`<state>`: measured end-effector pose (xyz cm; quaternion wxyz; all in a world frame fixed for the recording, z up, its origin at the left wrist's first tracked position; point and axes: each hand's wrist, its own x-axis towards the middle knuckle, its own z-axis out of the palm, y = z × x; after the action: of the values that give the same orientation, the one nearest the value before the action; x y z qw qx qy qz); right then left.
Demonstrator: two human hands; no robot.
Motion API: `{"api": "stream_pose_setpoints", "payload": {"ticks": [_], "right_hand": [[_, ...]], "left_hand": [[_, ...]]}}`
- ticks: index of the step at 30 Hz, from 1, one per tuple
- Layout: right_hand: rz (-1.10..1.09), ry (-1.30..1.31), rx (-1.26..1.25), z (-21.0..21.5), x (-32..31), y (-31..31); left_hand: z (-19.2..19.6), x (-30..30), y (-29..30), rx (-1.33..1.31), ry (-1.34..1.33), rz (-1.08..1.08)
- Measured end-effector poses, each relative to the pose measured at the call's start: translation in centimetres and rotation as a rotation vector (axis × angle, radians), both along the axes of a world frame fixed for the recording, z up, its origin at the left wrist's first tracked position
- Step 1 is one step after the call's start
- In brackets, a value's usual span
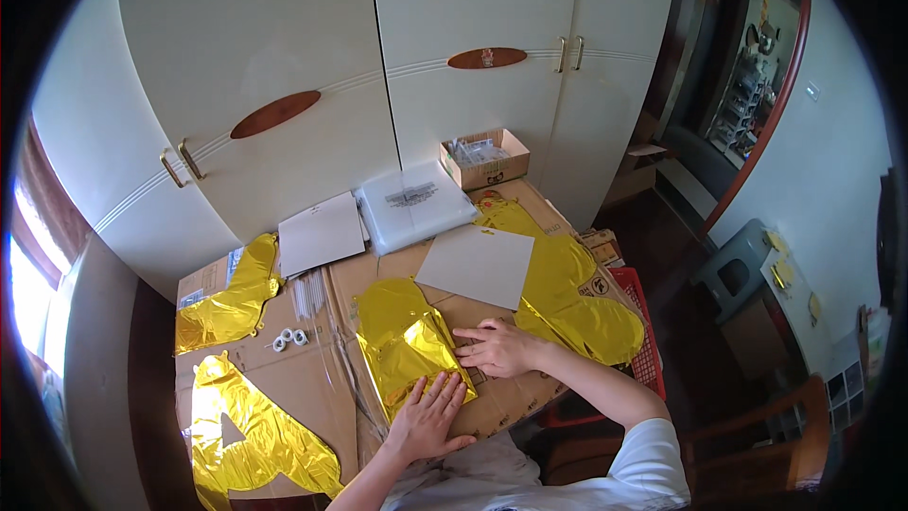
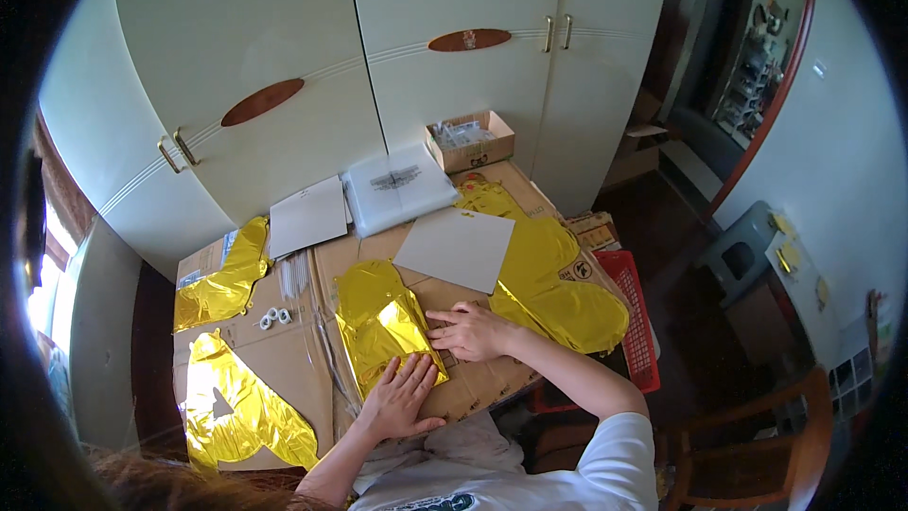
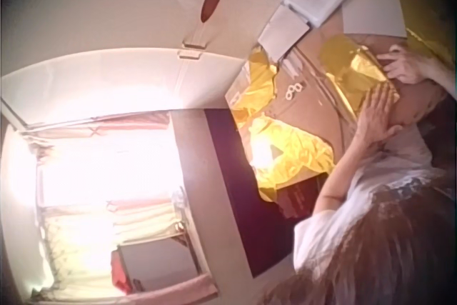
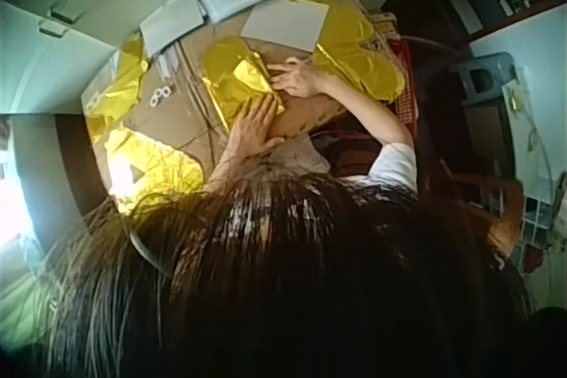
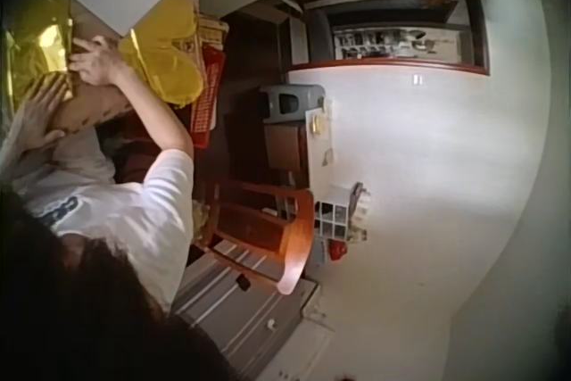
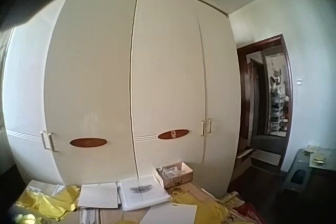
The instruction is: Folding gold foil balloons and placing them into cardboard packaging.
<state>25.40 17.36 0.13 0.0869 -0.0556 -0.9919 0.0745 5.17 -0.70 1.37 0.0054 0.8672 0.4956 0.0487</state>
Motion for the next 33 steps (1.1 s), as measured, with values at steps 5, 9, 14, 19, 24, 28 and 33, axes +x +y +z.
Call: {"api": "stream_pose_setpoints", "payload": {"ticks": [5, 9, 14, 19, 24, 28, 33], "right_hand": [[-0.026, -0.035, -0.045, -1.4, -0.2, 0.5], [-0.058, 0.001, -0.12, -1.6, -0.6, 0.7], [-0.052, 0.09, -0.084, -1.3, -0.9, 1.0], [-0.062, 0.068, -0.064, -0.4, -1.2, 1.7], [-0.098, 0.054, -0.077, 0.4, -1.7, 2.2], [-0.115, 0.058, -0.124, 0.1, -2.3, 3.0], [-0.136, 0.062, -0.111, -0.4, -2.9, 4.2]], "left_hand": [[0.1, 0.1, 0.1, -0.004, -0.007, -0.003], [0.1, 0.0, 0.0, -0.011, -0.019, -0.001], [0.1, 0.1, 0.0, -0.025, -0.008, 0.0], [0.3, 0.1, 0.1, -0.034, -0.006, 0.005], [0.5, 0.2, 0.1, -0.034, 0.053, 0.017], [0.7, 0.2, 0.2, -0.043, 0.039, 0.019], [0.7, 0.2, 0.2, -0.051, 0.023, 0.019]]}}
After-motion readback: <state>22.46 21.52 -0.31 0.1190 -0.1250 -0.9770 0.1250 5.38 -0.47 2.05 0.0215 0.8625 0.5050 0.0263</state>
